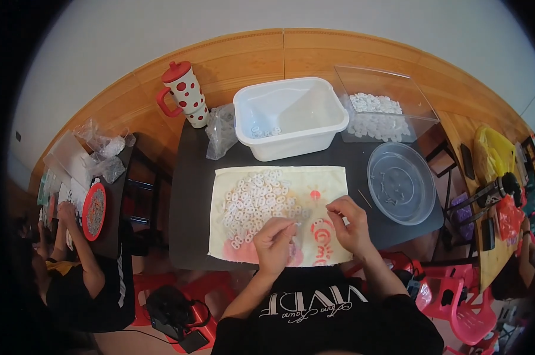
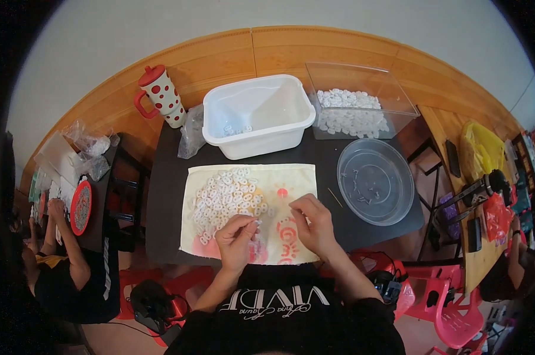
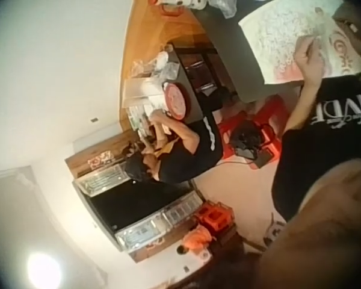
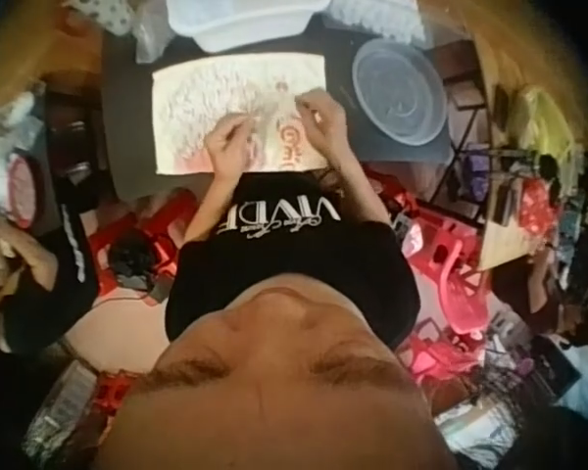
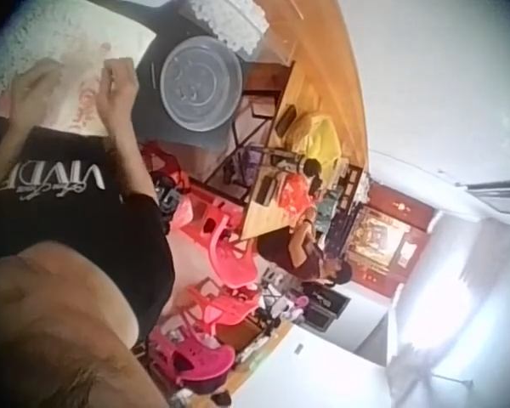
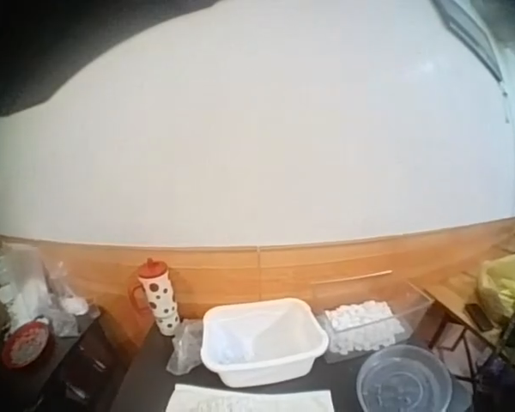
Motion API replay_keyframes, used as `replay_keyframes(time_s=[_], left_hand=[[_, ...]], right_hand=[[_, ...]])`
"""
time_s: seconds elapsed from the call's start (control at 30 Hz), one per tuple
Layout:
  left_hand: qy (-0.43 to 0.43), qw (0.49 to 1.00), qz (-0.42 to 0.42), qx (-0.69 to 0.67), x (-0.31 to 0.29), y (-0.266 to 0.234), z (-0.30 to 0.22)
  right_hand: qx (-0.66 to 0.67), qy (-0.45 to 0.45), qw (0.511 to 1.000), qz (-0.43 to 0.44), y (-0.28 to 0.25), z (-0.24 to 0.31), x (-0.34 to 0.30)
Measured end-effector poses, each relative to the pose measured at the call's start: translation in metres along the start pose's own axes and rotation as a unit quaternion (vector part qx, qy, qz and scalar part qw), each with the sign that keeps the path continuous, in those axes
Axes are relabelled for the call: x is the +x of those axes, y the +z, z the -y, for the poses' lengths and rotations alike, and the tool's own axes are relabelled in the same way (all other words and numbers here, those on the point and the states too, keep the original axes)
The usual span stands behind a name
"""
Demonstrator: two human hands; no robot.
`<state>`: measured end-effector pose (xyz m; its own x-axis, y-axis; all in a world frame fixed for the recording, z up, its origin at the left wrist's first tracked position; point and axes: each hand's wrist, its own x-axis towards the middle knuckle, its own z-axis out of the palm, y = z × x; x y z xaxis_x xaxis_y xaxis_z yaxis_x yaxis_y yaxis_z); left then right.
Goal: Picking and sorting small white plastic ring-like components from a pile on a sheet into containers.
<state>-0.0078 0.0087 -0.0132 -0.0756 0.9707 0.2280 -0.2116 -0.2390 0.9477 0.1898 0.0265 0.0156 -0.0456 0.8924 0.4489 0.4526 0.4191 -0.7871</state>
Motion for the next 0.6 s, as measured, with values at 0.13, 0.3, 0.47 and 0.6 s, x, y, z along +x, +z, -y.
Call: replay_keyframes(time_s=[0.13,0.3,0.47,0.6], left_hand=[[-0.045,0.998,0.006,-0.038,0.0002,-0.0037,-0.0027],[-0.062,0.996,0.027,-0.052,-0.0009,-0.0017,-0.0034],[-0.053,0.997,0.02,-0.057,0.0008,-0.003,-0.0022],[-0.089,0.993,0.042,-0.058,-0.0026,-0.0075,0.0021]], right_hand=[[-0.113,-0.092,0.987,0.067,0.0035,-0.002,-0.0026],[-0.196,-0.139,0.965,0.106,0.0079,0.0021,-0.0044],[-0.173,-0.123,0.969,0.124,0.0036,-0.0018,-0.0066],[-0.158,-0.107,0.977,0.097,0.0005,-0.0008,-0.0069]])
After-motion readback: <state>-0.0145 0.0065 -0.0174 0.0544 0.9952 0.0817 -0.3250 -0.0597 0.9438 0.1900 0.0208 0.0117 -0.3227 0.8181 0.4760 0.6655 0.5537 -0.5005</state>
